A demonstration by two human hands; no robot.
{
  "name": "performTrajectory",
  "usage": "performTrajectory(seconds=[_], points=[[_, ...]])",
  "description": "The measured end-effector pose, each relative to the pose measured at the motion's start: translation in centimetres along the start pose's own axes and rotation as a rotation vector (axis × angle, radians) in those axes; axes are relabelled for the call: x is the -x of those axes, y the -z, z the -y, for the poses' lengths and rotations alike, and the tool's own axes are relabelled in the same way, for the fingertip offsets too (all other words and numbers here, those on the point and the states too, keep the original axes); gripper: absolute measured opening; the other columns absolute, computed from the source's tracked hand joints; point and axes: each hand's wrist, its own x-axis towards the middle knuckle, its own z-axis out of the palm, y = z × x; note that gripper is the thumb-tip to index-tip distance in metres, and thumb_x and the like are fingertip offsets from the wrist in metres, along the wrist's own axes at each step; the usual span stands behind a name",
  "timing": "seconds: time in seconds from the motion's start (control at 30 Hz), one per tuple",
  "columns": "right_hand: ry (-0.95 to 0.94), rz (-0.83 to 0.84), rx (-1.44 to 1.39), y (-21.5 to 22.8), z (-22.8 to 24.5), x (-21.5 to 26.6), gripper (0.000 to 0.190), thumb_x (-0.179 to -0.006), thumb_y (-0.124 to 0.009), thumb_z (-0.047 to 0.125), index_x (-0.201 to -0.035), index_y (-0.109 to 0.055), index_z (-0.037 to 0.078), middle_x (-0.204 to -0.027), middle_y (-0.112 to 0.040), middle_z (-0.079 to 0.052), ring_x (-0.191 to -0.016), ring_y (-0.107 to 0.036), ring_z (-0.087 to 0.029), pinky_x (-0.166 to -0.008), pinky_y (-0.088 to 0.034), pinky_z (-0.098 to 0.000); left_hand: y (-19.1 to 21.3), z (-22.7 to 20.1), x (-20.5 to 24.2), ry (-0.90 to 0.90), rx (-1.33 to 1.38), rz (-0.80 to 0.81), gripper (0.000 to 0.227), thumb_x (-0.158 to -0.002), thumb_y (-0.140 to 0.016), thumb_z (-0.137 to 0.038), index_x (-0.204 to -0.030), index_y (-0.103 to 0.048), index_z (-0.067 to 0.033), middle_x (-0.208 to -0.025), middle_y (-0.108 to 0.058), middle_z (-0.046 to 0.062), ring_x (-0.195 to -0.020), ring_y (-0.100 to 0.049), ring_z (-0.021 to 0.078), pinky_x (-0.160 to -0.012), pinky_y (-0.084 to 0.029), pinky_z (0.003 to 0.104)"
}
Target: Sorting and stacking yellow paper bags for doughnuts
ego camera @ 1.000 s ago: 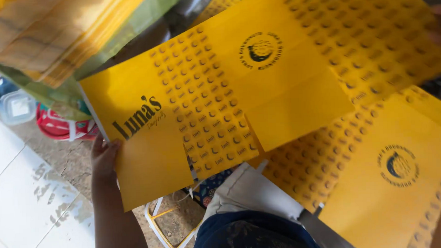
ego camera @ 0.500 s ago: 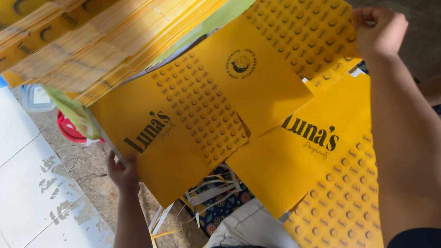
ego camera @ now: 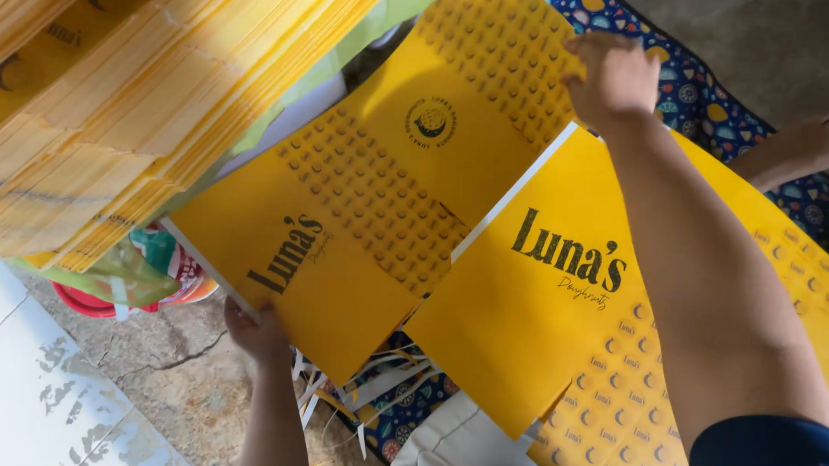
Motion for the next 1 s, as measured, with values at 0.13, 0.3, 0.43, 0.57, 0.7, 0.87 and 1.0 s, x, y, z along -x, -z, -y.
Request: performTrajectory(seconds=[0.13, 0.3, 0.43, 0.57, 0.7, 0.87, 1.0], points=[[-0.193, 0.424, -0.086, 1.2, 1.7, 1.8, 0.053, -0.095, -0.072, 0.032, -0.145, -0.061, 0.018, -0.159, -0.047, -0.006, -0.139, -0.044, -0.036, -0.104, -0.036, -0.0627, -0.4, 3.3, -0.1, 0.020, 0.089, -0.005, 0.068, -0.083, -0.070, 0.007, -0.146, -0.047, -0.0038, -0.130, -0.067, 0.024, -0.114, -0.067, 0.0313, -0.087, -0.059, 0.044], [-0.182, 0.404, -0.217, 1.0, 0.0, 5.3, 0.049, -0.096, -0.069, 0.034, -0.141, -0.066, 0.016, -0.160, -0.045, -0.008, -0.142, -0.040, -0.037, -0.099, -0.042, -0.0655, -2.0, -3.7, 0.9, 0.320, -0.438, 0.046, 0.075, -0.085, -0.069, -0.017, -0.156, -0.045, -0.0108, -0.124, -0.071, 0.015, -0.110, -0.070, 0.0287, -0.080, -0.059, 0.046], [0.008, 0.223, -0.258, 2.1, -1.3, 8.5, 0.045, -0.100, -0.074, 0.030, -0.138, -0.071, 0.007, -0.157, -0.050, -0.022, -0.140, -0.043, -0.043, -0.100, -0.044, -0.0616, -2.8, -3.2, 0.6, 0.300, -0.511, -0.008, 0.051, -0.082, -0.070, -0.012, -0.132, -0.061, -0.0094, -0.126, -0.058, 0.014, -0.106, -0.064, 0.0327, -0.081, -0.056, 0.048], [-0.060, 0.192, -0.380, 5.2, -0.7, 10.8, 0.039, -0.103, -0.072, 0.017, -0.138, -0.070, 0.001, -0.162, -0.042, -0.024, -0.147, -0.037, -0.043, -0.107, -0.040, -0.0633, -4.2, -7.1, 2.0, 0.571, -0.285, -0.041, 0.029, -0.091, -0.066, -0.003, -0.118, -0.065, -0.0109, -0.114, -0.073, 0.009, -0.097, -0.073, 0.0259, -0.080, -0.061, 0.040], [0.022, 0.063, -0.430, 6.3, -1.1, 14.3, 0.034, -0.100, -0.078, 0.005, -0.133, -0.073, -0.002, -0.161, -0.049, -0.024, -0.147, -0.044, -0.042, -0.103, -0.048, -0.0622, -3.3, -4.9, 1.0, 0.539, -0.331, -0.046, 0.028, -0.087, -0.070, -0.004, -0.115, -0.068, -0.0102, -0.115, -0.075, 0.008, -0.099, -0.074, 0.0249, -0.082, -0.064, 0.044], [0.098, -0.066, -0.477, 8.1, -1.9, 19.0, 0.037, -0.098, -0.078, -0.001, -0.134, -0.072, -0.006, -0.158, -0.051, -0.033, -0.141, -0.056, -0.040, -0.118, -0.044, -0.0439, -1.1, 3.2, -1.8, 0.424, -0.118, -0.082, 0.039, -0.076, -0.075, 0.008, -0.112, -0.072, -0.0058, -0.109, -0.077, 0.010, -0.089, -0.072, 0.0199, -0.078, -0.059, 0.038], [-0.012, -0.055, -0.441, 10.3, -3.2, 24.9, 0.038, -0.097, -0.077, 0.004, -0.134, -0.072, 0.001, -0.159, -0.051, -0.028, -0.146, -0.050, -0.039, -0.121, -0.040, -0.0477, 0.9, 6.8, -3.4, 0.380, -0.149, -0.072, 0.056, -0.064, -0.075, 0.009, -0.117, -0.065, -0.0061, -0.113, -0.075, 0.011, -0.089, -0.070, 0.0198, -0.078, -0.058, 0.038]])
